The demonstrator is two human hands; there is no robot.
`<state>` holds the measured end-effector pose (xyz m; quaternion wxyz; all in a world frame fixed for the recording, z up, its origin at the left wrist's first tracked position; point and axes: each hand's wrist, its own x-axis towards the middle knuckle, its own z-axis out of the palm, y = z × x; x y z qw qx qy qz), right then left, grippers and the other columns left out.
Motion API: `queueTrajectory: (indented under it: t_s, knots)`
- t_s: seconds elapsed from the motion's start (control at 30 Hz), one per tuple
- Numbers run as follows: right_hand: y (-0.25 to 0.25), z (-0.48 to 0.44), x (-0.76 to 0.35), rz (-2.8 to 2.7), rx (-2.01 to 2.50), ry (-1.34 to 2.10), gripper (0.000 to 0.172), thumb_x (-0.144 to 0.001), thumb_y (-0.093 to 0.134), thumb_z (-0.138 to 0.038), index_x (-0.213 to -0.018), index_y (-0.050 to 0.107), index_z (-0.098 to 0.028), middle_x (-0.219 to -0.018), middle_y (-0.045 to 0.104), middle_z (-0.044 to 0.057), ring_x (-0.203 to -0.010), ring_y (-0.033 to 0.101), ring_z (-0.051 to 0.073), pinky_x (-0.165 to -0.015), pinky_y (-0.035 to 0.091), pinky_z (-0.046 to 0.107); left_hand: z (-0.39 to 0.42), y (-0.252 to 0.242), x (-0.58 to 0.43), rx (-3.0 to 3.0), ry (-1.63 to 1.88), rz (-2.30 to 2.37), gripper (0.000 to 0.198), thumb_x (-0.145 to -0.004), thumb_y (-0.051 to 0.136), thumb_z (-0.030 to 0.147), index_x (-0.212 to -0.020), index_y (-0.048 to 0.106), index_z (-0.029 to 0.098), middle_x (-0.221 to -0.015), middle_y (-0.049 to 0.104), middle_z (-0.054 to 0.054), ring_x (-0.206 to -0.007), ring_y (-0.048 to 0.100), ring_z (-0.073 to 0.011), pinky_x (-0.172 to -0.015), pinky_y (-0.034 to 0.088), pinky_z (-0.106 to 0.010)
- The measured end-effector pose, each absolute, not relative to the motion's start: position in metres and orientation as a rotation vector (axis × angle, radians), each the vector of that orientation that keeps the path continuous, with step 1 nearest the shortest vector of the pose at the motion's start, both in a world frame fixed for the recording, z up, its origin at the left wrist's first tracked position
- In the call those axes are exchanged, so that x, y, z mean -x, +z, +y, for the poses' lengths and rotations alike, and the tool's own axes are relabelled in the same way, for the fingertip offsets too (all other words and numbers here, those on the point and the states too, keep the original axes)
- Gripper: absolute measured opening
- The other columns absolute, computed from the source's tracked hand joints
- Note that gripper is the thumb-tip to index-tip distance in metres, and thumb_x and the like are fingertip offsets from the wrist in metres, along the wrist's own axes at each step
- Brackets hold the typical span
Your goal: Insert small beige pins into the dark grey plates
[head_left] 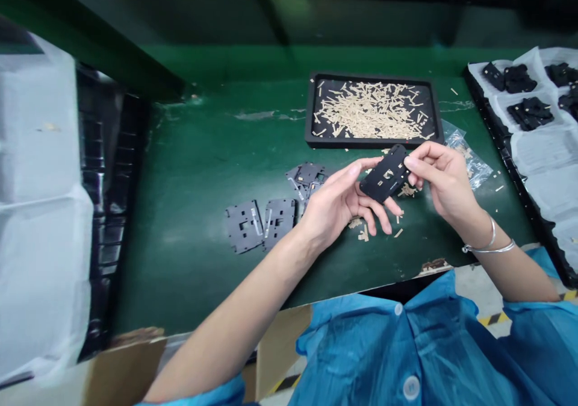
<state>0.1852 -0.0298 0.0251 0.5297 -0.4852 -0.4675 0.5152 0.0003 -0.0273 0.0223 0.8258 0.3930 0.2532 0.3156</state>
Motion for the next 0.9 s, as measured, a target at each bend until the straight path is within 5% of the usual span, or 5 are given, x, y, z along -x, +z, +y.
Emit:
queueTrajectory:
  t_s: [0.27, 0.47, 0.9]
  knots:
    - [0.020, -0.026, -0.185, -1.175, 1.216, 1.168, 0.019, -0.068, 0.079, -0.034, -0.066, 0.068, -0.018, -0.052, 0.061, -0.004, -0.046, 0.051, 0.007, -0.044, 0.037, 0.020, -0.032, 0.024, -0.003, -0.836, 0.748, 0.600, 0.032, -0.091, 0.049, 0.041, -0.106, 0.049, 0.012, -0.065, 0.072, -0.009, -0.044, 0.065, -0.0176, -0.040, 0.049, -0.023]
    - [0.019, -0.028, -0.183, -1.192, 1.211, 1.118, 0.018, -0.070, 0.077, -0.033, -0.066, 0.066, -0.019, -0.051, 0.060, -0.005, -0.045, 0.050, 0.007, -0.045, 0.037, 0.020, -0.032, 0.023, -0.006, -0.903, 0.778, 0.671, 0.028, -0.083, 0.066, 0.033, -0.098, 0.052, 0.015, -0.060, 0.071, -0.002, -0.040, 0.061, -0.0129, -0.039, 0.046, -0.019]
    - [0.023, -0.033, -0.178, -1.224, 1.196, 1.291, 0.041, -0.065, 0.082, -0.048, -0.077, 0.054, -0.021, -0.058, 0.054, -0.007, -0.049, 0.049, 0.007, -0.045, 0.038, 0.020, -0.037, 0.024, -0.012, -0.993, 0.872, 0.797, 0.030, -0.080, 0.071, 0.039, -0.089, 0.055, 0.015, -0.061, 0.071, -0.001, -0.039, 0.061, -0.0123, -0.039, 0.047, -0.020]
